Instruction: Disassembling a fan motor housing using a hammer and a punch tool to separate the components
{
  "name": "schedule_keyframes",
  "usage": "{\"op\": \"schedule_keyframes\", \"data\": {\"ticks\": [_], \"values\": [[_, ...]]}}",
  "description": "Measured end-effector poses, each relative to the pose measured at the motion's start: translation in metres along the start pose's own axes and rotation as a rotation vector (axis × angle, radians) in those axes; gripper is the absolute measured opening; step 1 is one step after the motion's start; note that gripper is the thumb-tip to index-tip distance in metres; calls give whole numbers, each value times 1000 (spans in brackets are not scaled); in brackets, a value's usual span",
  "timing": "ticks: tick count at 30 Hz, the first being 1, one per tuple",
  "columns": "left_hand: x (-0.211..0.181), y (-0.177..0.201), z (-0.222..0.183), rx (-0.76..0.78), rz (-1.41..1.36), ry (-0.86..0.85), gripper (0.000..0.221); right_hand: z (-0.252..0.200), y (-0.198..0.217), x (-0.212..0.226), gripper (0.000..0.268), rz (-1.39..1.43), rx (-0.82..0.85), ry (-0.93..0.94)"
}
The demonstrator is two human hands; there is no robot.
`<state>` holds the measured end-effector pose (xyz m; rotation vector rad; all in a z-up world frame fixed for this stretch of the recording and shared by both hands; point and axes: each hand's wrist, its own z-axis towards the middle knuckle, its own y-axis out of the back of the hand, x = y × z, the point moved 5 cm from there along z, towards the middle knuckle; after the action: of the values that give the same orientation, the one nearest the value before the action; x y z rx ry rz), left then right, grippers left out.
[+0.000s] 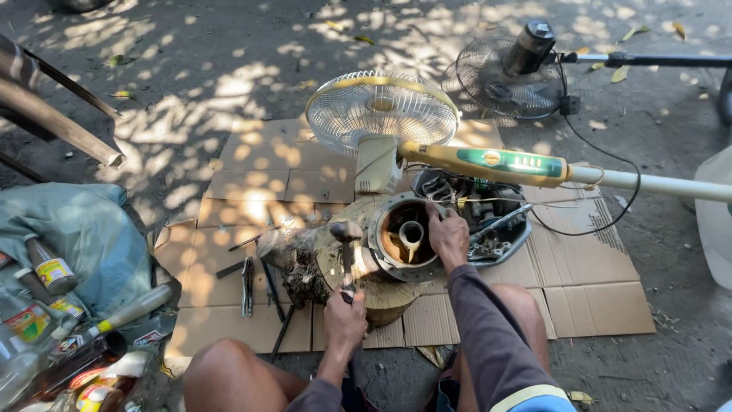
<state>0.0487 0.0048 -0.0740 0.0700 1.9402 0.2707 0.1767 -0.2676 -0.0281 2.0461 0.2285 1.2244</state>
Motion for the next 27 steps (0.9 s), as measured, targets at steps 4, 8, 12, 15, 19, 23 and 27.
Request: {"op": "schedule_keyframes", "data": {"ticks": [4, 8, 12, 15, 19, 23, 27], "values": [[-58, 18, -24, -40, 146, -40, 32, 5, 1, 2, 73, 5, 4, 12], [-104, 35, -39, -145, 236, -279, 43, 40, -41, -57, 89, 151, 57, -239], [-63, 28, -28, 276, 4, -29, 32, 13, -50, -44, 84, 241, 57, -184], [-50, 22, -49, 111, 129, 7, 22, -10, -35, -30, 95, 221, 75, -243], [-38, 26, -18, -25, 358, -199, 35, 5, -46, -29, 94, 197, 33, -321], [-84, 28, -32, -106, 268, -402, 30, -7, -46, -30, 90, 205, 52, -292], [-66, 14, -5, 30, 310, -228, 19, -2, -44, -27, 91, 207, 41, -265]]}}
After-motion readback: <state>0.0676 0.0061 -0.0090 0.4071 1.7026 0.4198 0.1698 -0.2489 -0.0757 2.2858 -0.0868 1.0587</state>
